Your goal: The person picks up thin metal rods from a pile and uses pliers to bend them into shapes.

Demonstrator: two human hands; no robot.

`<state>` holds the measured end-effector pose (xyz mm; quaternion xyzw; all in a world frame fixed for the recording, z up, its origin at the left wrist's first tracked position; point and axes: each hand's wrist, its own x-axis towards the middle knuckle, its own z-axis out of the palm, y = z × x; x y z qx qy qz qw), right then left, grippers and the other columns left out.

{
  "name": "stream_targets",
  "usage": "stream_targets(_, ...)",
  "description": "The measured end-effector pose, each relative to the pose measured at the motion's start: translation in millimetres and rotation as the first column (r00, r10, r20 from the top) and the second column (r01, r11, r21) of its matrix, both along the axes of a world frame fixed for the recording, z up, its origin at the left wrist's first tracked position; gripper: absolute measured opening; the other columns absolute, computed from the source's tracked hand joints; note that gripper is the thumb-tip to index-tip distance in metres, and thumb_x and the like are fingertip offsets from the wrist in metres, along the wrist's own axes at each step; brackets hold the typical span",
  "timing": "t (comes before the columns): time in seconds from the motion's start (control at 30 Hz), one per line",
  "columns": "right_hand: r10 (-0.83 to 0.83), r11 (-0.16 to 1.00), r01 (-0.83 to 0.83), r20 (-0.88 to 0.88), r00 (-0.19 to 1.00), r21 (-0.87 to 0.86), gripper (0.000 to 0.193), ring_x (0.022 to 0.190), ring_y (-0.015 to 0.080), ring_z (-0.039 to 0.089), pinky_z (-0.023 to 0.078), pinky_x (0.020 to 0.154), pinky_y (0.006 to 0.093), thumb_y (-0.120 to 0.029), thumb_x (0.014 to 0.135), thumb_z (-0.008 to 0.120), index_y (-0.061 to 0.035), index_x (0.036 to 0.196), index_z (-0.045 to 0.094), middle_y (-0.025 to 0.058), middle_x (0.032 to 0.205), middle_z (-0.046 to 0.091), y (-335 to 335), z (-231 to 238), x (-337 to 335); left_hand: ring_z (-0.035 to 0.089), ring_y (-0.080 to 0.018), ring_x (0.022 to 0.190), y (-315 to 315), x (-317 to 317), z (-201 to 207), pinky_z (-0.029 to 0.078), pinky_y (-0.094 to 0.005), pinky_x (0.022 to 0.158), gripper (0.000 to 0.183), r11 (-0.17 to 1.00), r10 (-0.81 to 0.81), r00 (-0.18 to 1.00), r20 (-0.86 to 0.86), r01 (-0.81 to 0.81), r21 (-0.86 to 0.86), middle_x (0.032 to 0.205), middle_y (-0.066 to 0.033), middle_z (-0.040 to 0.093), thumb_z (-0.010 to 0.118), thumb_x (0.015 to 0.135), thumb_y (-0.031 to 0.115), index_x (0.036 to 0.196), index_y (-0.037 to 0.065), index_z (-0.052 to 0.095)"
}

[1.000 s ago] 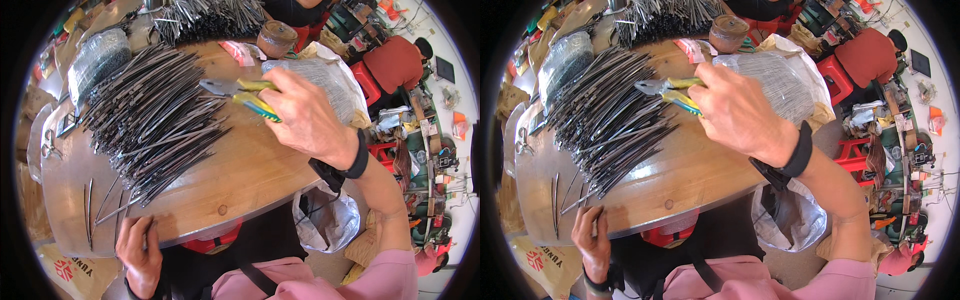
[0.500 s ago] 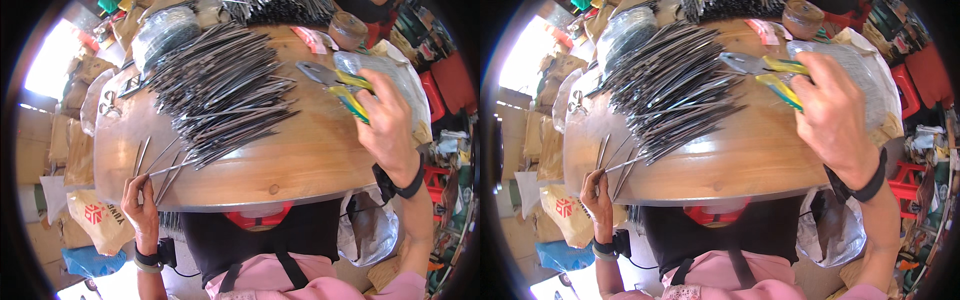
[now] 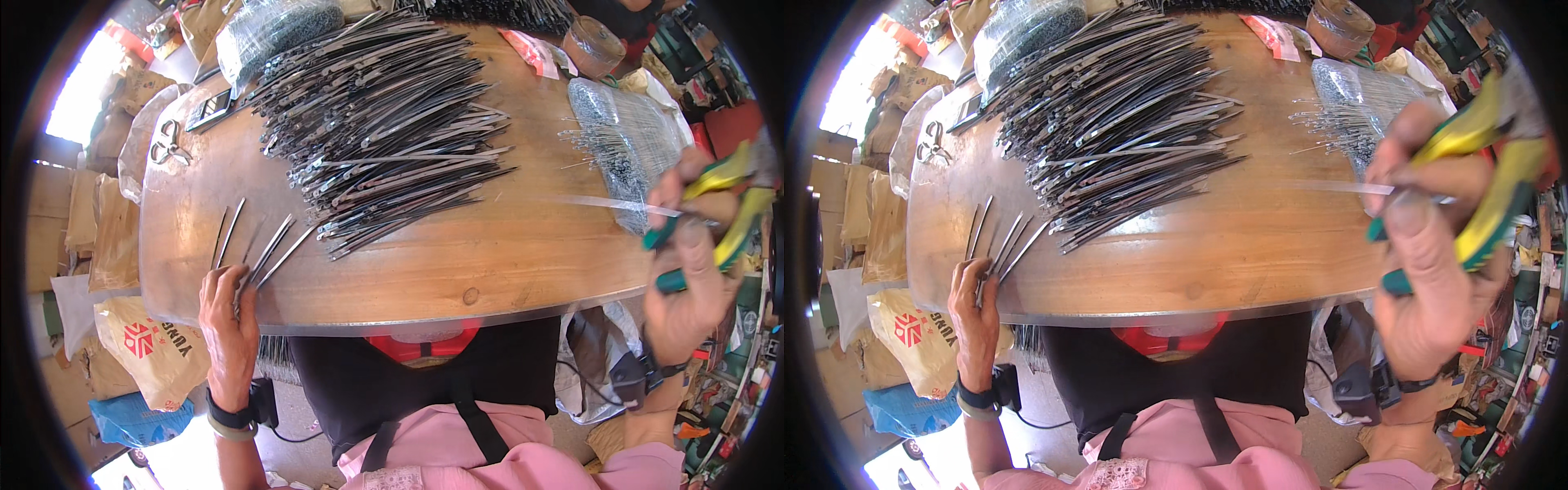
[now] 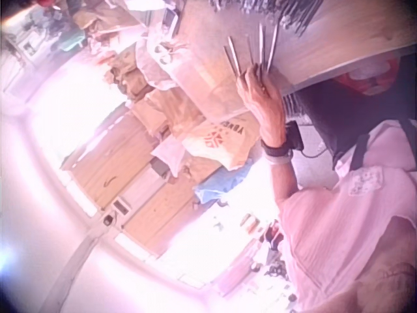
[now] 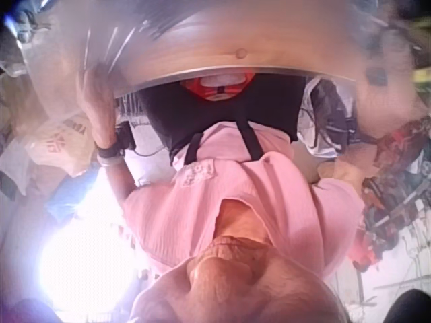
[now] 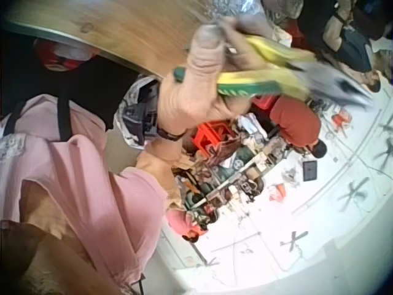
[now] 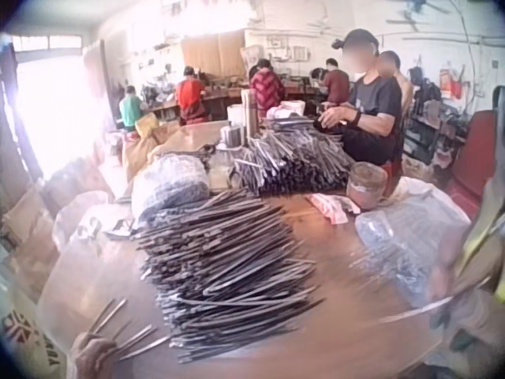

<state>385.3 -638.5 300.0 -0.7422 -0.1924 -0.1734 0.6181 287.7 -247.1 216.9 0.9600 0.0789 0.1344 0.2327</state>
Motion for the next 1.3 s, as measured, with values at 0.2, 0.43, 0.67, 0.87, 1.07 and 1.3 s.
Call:
stream_targets(0.2, -0.247, 0.911, 0.211, -0.059, 0.967, -0.354, 0.014, 0.094, 0.0212, 0.06, 0.048, 0.083, 0.0322, -0.006, 0.084, 0.071, 0.002, 0.095, 0.067, 0.0154, 0.112, 0.062, -29, -67, -32, 0.055, -0.0348, 0.106, 19, 0, -19, 0.041, -0.0446, 0.095, 0.033, 0.943, -0.023, 0.999, -0.036, 0.034, 0.331, 0.111, -0.0189, 0.059, 0.067, 0.08, 0.004, 0.112, -0.001, 0.061)
stream_targets(0.43, 0.034, 0.85, 0.282, -0.58, 0.814, 0.445, 0.015, 0.091, 0.0237, 0.059, 0.049, 0.073, 0.034, -0.007, 0.087, 0.069, 0.0017, 0.098, 0.064, 0.0144, 0.108, 0.061, -40, -79, -56, 0.056, -0.0346, 0.089, -83, 44, -5, 0.048, -0.041, 0.079, 0.026, 0.919, -0.383, 0.92, 0.078, 0.371, 0.135, 0.097, -0.016, 0.058, 0.067, 0.075, -0.003, 0.101, -0.003, 0.064)
stream_targets(0.67, 0.299, 0.682, 0.324, -0.654, 0.695, 0.656, 0.017, 0.085, 0.0209, 0.056, 0.045, 0.068, 0.0337, -0.008, 0.087, 0.069, 0.0023, 0.099, 0.062, 0.0158, 0.11, 0.056, -51, -85, -77, 0.058, -0.0312, 0.079, -81, 53, -14, 0.049, -0.0405, 0.067, 0.021, 0.822, -0.501, 0.865, 0.03, 0.465, 0.328, 0.086, -0.0136, 0.057, 0.066, 0.072, -0.005, 0.092, -0.002, 0.062)
stream_targets(0.87, 0.226, 0.767, 0.315, -0.695, 0.683, 0.559, 0.018, 0.085, 0.0193, 0.053, 0.044, 0.068, 0.0319, -0.013, 0.088, 0.069, -0.0007, 0.097, 0.06, 0.0139, 0.109, 0.054, -57, -93, -80, 0.061, -0.0287, 0.07, -88, 39, 28, 0.049, -0.0383, 0.063, 0.01, 0.921, -0.366, 0.929, -0.063, 0.371, 0.116, 0.079, -0.0156, 0.06, 0.059, 0.086, -0.007, 0.095, -0.003, 0.059)
stream_targets(1.07, 0.279, 0.805, 0.217, -0.675, 0.683, 0.552, 0.018, 0.083, 0.0188, 0.056, 0.046, 0.068, 0.0306, -0.01, 0.087, 0.071, 0.0024, 0.095, 0.061, 0.0154, 0.107, 0.057, -58, -92, -90, 0.062, -0.0245, 0.051, -95, -51, 35, 0.045, -0.0309, 0.038, 0.011, -0.024, -0.262, 0.743, -0.615, -0.643, -0.766, 0.082, -0.0193, 0.067, 0.064, 0.088, 0.004, 0.096, 0.0, 0.057)
stream_targets(1.3, 0.258, 0.845, 0.066, -0.514, 0.818, 0.53, 0.017, 0.085, 0.0184, 0.058, 0.047, 0.069, 0.03, -0.009, 0.088, 0.069, 0.0041, 0.097, 0.062, 0.0173, 0.111, 0.058, -51, -66, -81, 0.065, -0.0262, 0.054, -145, -38, 46, 0.054, -0.0343, 0.041, 0.056, -0.511, 0.085, 0.982, -0.17, -0.104, -0.854, 0.077, -0.0181, 0.062, 0.067, 0.076, -0.004, 0.128, -0.005, 0.047)
